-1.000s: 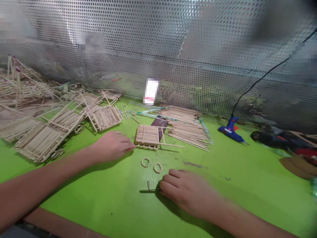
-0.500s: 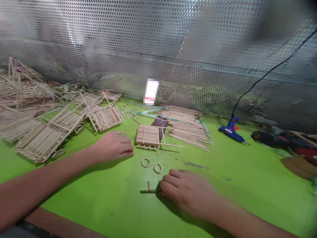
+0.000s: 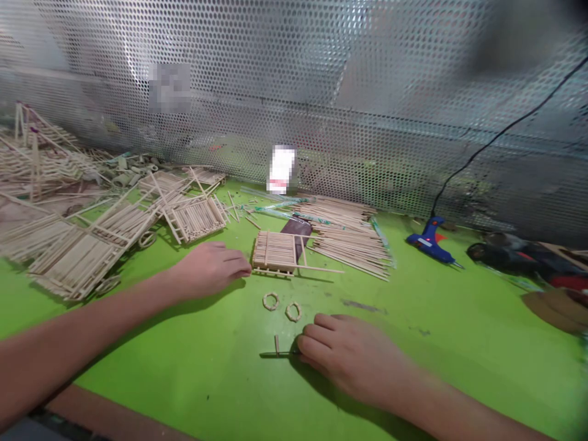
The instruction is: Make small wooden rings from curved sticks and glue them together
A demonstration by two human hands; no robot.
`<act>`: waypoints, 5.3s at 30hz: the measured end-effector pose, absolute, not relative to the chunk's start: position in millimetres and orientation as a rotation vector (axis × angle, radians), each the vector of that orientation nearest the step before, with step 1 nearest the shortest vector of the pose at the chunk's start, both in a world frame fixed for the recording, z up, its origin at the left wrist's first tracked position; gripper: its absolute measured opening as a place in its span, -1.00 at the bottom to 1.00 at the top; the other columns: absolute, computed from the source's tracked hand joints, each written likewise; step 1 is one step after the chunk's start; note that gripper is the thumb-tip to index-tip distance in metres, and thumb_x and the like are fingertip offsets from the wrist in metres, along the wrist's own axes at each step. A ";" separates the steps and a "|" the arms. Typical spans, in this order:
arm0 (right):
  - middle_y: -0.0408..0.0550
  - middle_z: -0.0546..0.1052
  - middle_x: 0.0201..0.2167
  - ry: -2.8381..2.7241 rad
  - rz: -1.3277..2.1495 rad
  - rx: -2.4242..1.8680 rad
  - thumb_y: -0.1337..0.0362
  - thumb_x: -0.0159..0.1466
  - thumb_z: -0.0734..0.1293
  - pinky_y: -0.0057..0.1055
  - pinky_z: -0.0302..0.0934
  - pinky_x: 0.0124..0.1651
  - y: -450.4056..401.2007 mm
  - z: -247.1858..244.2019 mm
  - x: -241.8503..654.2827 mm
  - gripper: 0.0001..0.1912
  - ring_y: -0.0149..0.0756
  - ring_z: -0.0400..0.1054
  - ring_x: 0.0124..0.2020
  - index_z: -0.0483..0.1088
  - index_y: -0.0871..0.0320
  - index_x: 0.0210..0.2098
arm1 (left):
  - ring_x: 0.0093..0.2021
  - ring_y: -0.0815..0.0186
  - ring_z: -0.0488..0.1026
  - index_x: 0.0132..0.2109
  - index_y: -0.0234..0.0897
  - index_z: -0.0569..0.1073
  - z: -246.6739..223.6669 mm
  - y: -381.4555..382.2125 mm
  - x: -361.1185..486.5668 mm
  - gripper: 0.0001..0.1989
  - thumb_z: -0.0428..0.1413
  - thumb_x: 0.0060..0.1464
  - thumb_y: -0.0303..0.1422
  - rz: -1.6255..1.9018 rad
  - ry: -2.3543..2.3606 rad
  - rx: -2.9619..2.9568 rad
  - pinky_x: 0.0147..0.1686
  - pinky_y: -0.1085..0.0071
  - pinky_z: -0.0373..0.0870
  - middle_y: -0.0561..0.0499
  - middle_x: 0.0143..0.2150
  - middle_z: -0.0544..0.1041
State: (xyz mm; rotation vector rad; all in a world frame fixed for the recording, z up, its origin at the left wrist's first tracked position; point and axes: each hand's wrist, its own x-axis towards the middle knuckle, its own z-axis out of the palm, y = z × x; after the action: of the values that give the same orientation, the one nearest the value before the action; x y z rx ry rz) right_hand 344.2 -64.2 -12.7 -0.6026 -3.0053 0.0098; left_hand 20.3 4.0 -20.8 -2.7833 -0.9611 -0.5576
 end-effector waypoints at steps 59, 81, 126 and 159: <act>-0.17 0.48 -0.41 -3.019 0.011 -0.621 0.35 0.42 0.29 -0.29 -0.03 -0.33 -65.4 -9.7 342.1 -0.91 -0.29 0.24 -0.38 0.34 0.13 -0.26 | -0.59 0.37 0.38 -0.38 -0.19 0.54 -18.8 -1.1 20.8 -0.68 0.05 0.36 -0.37 -0.715 -0.814 -2.807 -0.55 0.40 0.34 0.10 -0.56 0.48; -0.19 0.47 -0.39 -3.020 0.011 -0.626 0.34 0.41 0.32 -0.28 -0.04 -0.31 -65.3 -10.7 343.1 -0.90 -0.28 0.23 -0.37 0.32 0.12 -0.27 | -0.42 0.37 0.56 -0.17 -0.25 0.62 -11.6 -1.1 23.6 -0.74 0.03 0.41 -0.36 -0.729 -0.791 -2.739 -0.39 0.41 0.43 0.07 -0.30 0.69; -0.20 0.45 -0.41 -3.005 -0.027 -0.614 0.31 0.41 0.34 -0.28 -0.07 -0.33 -65.1 -12.4 343.3 -0.88 -0.28 0.21 -0.38 0.32 0.11 -0.27 | -0.62 0.39 0.22 -0.46 -0.24 0.33 -6.0 -7.1 27.1 -0.58 -0.12 0.43 -0.37 -0.833 -0.662 -2.729 -0.54 0.41 0.22 0.11 -0.59 0.33; -0.16 0.48 -0.41 -3.024 -0.011 -0.625 0.32 0.45 0.27 -0.28 -0.04 -0.33 -65.4 -8.7 341.2 -0.86 -0.29 0.24 -0.38 0.34 0.13 -0.28 | -0.57 0.34 0.24 -0.37 -0.24 0.34 -6.7 -7.0 28.2 -0.68 -0.13 0.38 -0.38 -0.743 -0.806 -2.738 -0.48 0.33 0.28 0.07 -0.51 0.35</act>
State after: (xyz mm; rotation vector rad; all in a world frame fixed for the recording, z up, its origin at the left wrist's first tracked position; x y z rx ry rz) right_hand 341.2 -65.4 -8.7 -0.6253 -3.0243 -0.0111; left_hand 28.2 -7.0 -6.7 -2.7384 -0.8055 -0.7425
